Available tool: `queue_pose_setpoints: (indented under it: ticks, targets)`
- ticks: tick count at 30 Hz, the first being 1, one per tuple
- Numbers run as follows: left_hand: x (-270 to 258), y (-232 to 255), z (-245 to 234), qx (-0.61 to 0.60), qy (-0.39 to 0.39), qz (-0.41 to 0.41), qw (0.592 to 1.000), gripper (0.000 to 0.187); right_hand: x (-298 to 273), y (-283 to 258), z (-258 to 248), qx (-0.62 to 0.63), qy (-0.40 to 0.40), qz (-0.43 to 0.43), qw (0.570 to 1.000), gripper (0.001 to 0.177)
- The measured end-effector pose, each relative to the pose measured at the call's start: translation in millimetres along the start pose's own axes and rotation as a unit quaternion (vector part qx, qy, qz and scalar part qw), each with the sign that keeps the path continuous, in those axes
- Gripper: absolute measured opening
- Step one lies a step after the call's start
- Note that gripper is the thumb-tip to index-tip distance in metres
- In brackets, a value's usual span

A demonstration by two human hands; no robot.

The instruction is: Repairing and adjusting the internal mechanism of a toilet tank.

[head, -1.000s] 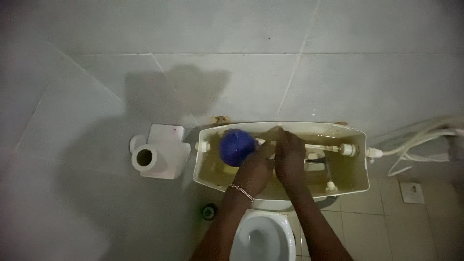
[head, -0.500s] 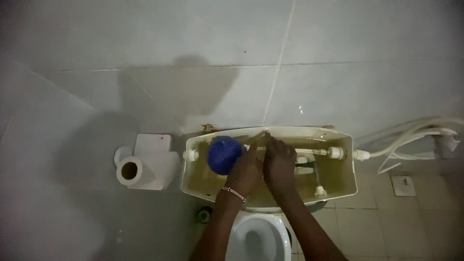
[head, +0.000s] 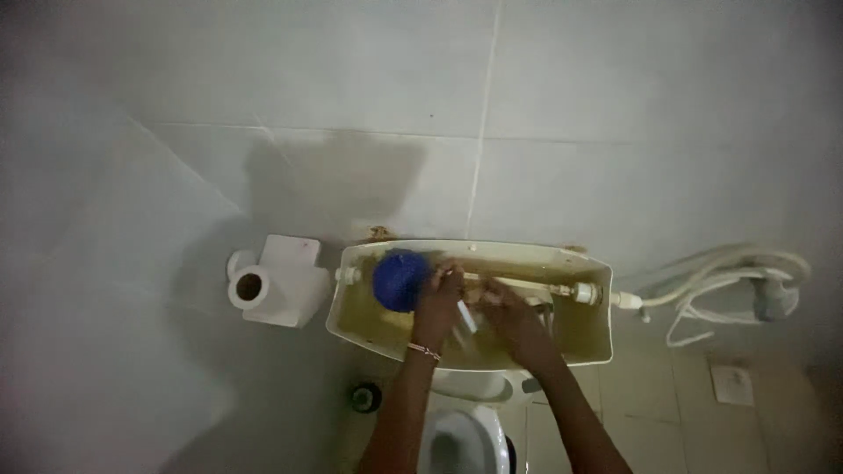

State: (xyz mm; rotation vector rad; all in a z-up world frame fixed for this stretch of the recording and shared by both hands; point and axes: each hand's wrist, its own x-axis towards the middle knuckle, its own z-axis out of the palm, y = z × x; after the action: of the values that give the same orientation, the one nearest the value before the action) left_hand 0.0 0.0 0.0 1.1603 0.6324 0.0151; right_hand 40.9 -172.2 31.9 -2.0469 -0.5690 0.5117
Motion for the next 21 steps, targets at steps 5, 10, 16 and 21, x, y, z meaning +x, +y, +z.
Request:
queue_pose_setpoints:
  ticks: [5,10,16,21]
  targets:
    - [2.0,-28.5,24.3,-0.081,0.036,0.067,0.994,0.042,-31.6,-55.9,-17.8,-0.012,-0.081,0.109,0.991,0.074]
    - [-1.2,-27.0,36.0,0.323,0.13,0.434,0.831,0.031,-21.1,20.2,-45.2,-0.125,0.034,0.012,0.991,0.041]
    - [-18.1,0.1,65.4,0.25,0.145,0.216,0.933,0.046,-31.3,-11.0,-94.8,-0.08,0.102,-0.039,0.991,0.064]
    - [-19.7,-5.7,66.9,0.275,0.164,0.277,0.906,0.045,-34.6,-4.3,-100.0,-0.107,0.04,0.033,0.993,0.064]
